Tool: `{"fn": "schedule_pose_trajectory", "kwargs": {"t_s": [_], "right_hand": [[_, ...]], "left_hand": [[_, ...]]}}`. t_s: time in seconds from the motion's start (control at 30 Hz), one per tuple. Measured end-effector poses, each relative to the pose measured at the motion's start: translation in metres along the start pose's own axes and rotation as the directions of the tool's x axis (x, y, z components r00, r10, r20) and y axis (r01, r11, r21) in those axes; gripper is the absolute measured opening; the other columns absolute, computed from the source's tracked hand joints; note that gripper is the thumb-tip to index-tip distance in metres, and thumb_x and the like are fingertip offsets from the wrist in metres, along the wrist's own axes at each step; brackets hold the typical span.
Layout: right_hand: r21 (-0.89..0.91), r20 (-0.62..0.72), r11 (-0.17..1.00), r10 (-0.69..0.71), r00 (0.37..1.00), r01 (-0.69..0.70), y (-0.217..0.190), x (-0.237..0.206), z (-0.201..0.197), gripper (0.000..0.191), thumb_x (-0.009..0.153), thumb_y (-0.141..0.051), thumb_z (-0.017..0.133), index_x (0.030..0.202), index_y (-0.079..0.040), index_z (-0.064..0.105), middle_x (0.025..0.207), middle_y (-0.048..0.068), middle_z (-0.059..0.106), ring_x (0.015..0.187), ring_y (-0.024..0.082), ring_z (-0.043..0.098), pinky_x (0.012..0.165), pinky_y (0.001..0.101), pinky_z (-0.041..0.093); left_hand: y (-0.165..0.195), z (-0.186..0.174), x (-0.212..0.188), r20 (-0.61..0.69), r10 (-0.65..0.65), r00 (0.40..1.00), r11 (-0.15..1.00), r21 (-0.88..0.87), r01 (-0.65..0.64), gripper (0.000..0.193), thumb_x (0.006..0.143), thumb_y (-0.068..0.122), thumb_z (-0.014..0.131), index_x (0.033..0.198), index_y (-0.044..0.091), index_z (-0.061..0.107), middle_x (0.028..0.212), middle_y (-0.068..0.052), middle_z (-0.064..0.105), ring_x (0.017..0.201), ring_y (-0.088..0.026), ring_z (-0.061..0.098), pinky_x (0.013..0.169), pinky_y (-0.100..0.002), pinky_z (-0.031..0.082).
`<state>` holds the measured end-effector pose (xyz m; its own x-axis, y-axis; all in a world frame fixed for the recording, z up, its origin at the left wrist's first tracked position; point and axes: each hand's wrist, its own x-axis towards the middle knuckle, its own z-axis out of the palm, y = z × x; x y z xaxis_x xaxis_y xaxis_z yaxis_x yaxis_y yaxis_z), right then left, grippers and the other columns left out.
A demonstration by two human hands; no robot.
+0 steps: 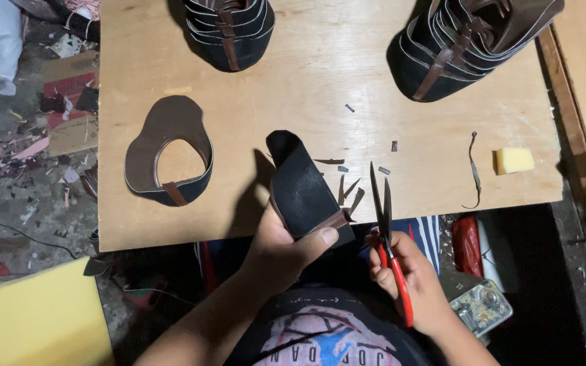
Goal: The person trims excess leather edges from shoe upper components using red-handled shears, rotating each upper to cut small strips of scrap off the seam line, and sets finished uppers on the workbench with the other completed pairs.
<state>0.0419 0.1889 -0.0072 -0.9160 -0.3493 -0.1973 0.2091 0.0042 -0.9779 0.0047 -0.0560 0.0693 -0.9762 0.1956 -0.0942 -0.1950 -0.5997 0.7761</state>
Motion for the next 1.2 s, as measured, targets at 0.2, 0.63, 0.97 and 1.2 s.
{"fn": "schedule_pose_trajectory", "kwargs": {"t_s": [0.2, 0.63, 0.97, 1.2], "right_hand": [[-0.210, 0.043, 0.977, 0.030, 0.999, -0.020, -0.010, 0.001, 0.013, 0.051, 0.079, -0.019, 0.081, 0.120, -0.004, 0.056, 0.095, 0.000, 0.057, 0.085, 0.009, 0.054, 0.076, 0.0248, 0.048], [-0.041, 0.049, 0.990, 0.137, 0.989, -0.135, 0.017, -0.005, 0.001, 0.044, 0.082, -0.032, 0.082, 0.111, -0.001, 0.068, 0.078, -0.002, 0.056, 0.064, 0.006, 0.047, 0.056, 0.0213, 0.038], [0.072, -0.244, 0.984, 0.177, 0.953, -0.164, 0.026, 0.008, -0.007, 0.037, 0.087, -0.031, 0.074, 0.109, -0.002, 0.066, 0.068, 0.002, 0.061, 0.049, 0.011, 0.057, 0.047, 0.0259, 0.047], [-0.427, -0.424, 0.875, 0.030, 0.905, -0.229, 0.034, 0.024, -0.031, 0.034, 0.081, -0.021, 0.085, 0.105, 0.000, 0.071, 0.077, 0.003, 0.068, 0.068, 0.008, 0.058, 0.063, 0.0246, 0.049]], "left_hand": [[0.004, 0.001, 0.002, -0.108, 0.104, 0.989, 0.950, 0.306, -0.066, 0.044, 0.090, -0.003, 0.065, 0.129, -0.001, 0.047, 0.115, -0.008, 0.064, 0.107, -0.015, 0.063, 0.098, -0.033, 0.054], [0.005, -0.002, 0.002, -0.061, 0.036, 0.998, 0.988, 0.153, -0.026, 0.050, 0.085, -0.001, 0.064, 0.133, 0.000, 0.048, 0.119, -0.009, 0.064, 0.111, -0.016, 0.063, 0.102, -0.036, 0.053], [-0.040, -0.084, 0.027, -0.281, 0.125, 0.952, 0.981, -0.109, -0.161, 0.051, 0.092, 0.000, 0.068, 0.139, -0.006, 0.048, 0.125, -0.015, 0.060, 0.114, -0.023, 0.061, 0.107, -0.043, 0.049], [-0.040, -0.113, -0.011, -0.265, 0.584, 0.767, 0.377, 0.926, 0.033, 0.068, 0.083, 0.000, 0.066, 0.146, -0.005, 0.042, 0.147, -0.026, 0.038, 0.117, -0.032, 0.052, 0.098, -0.039, 0.047]]}}
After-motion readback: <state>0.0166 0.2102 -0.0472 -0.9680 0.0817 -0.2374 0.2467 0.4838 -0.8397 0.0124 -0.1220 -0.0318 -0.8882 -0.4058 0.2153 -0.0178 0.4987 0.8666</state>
